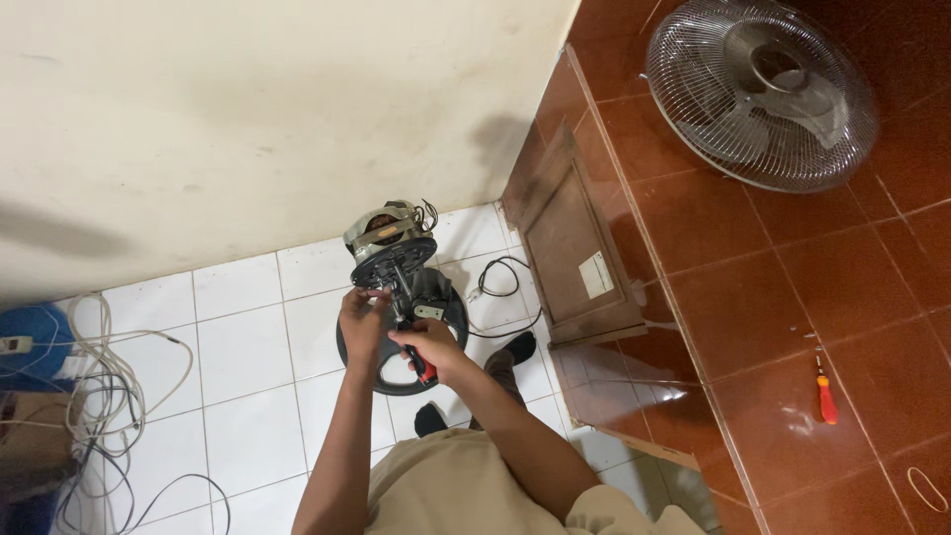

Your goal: The person uses a screwdriver to tighten screws on the motor housing of a disassembled pedestal fan. They repeatedly adjust the motor and base while working on the central shaft area.

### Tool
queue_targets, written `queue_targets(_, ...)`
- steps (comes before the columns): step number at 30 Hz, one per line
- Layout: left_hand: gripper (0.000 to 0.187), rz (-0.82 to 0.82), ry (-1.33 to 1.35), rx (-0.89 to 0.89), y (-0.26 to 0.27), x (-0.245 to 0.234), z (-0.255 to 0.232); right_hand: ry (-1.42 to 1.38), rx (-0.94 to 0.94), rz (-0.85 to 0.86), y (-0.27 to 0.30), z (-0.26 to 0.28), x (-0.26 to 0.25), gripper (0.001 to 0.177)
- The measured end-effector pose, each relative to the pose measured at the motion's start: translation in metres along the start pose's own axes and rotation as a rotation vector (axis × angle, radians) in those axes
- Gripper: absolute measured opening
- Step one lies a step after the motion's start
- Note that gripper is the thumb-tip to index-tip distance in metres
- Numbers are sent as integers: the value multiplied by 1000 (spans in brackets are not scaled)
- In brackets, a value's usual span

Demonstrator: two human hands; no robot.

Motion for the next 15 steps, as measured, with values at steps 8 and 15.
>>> queue_targets(8, 37, -5, -208, 196, -10, 3, 5, -45, 43, -42, -5, -8, -5, 27)
queue_targets(15, 45, 38, -14, -16, -15, 9, 30, -158, 66, 58, -10, -19, 2, 35)
Point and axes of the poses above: each hand's wrist, its own y-axis away from the middle knuckle, its own x-axis out of the palm, z = x × y, the point moved 6 cm from there along -y, towards the middle knuckle, and after that the axes turned 1 degree about -x, right-handed, at the moved point
